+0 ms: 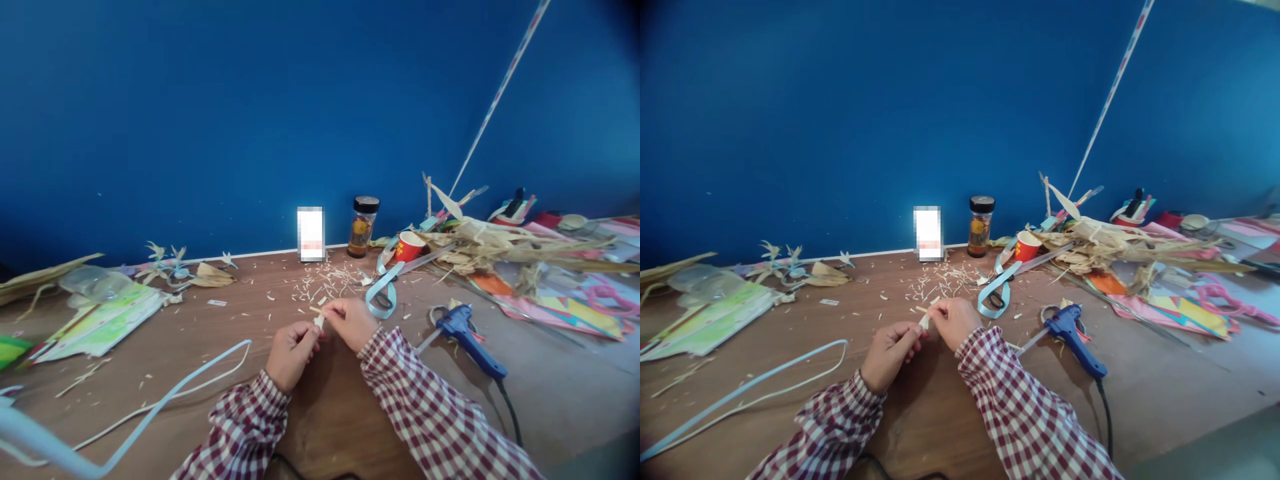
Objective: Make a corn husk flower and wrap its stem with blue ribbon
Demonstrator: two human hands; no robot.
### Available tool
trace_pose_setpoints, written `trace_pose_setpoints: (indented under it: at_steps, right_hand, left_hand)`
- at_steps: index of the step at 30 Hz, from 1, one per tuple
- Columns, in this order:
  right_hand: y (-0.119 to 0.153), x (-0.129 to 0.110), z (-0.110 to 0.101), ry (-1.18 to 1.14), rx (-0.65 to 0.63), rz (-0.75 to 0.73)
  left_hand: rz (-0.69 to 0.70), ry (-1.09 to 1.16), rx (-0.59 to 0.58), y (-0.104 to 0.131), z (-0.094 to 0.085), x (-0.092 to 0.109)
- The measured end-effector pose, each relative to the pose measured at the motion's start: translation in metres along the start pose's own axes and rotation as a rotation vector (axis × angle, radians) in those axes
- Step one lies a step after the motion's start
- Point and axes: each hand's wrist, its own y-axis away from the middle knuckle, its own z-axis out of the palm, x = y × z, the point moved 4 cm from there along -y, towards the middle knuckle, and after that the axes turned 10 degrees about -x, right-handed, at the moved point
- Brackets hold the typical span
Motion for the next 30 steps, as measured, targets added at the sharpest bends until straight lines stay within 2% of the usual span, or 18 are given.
trace_pose_setpoints:
  at_steps: [3, 6, 8, 10, 14, 18, 21, 23, 25, 27, 30]
  right_hand:
    - [-0.002, 0.015, -0.014, 0.193, 0.12, 0.133]
    - [0.0, 0.017, -0.018, 0.258, 0.188, 0.145]
    - [0.002, 0.011, -0.013, 0.29, 0.185, 0.101]
    - [0.003, 0.005, -0.005, 0.309, 0.149, 0.064]
    - [0.004, 0.002, 0.004, 0.325, 0.099, 0.067]
    - [0.003, 0.005, 0.003, 0.322, 0.1, 0.074]
    - [0.003, 0.006, 0.002, 0.314, 0.1, 0.066]
    - [0.003, 0.006, 0.002, 0.309, 0.093, 0.074]
    - [0.003, 0.007, 0.002, 0.303, 0.088, 0.082]
    - [0.003, 0.007, 0.002, 0.297, 0.09, 0.083]
    - [0.003, 0.008, 0.002, 0.295, 0.094, 0.08]
  left_hand:
    - [0.098, -0.076, -0.028, 0.001, -0.006, 0.011]
    - [0.046, -0.299, 0.133, -0.005, -0.032, 0.01]
    - [-0.029, -0.579, 0.236, -0.009, -0.05, 0.006]
    - [-0.053, -0.822, 0.272, -0.013, -0.061, 0.004]
    - [-0.105, -1.095, 0.26, -0.014, -0.066, 0.001]
    - [-0.198, -1.196, 0.274, -0.01, -0.064, 0.001]
    - [-0.147, -1.177, 0.277, -0.008, -0.061, 0.006]
    - [-0.048, -1.114, 0.216, -0.008, -0.057, 0.01]
    - [-0.006, -1.066, 0.111, -0.008, -0.052, 0.011]
    - [-0.034, -1.046, 0.029, -0.008, -0.05, 0.009]
    - [-0.062, -1.024, -0.019, -0.008, -0.05, 0.006]
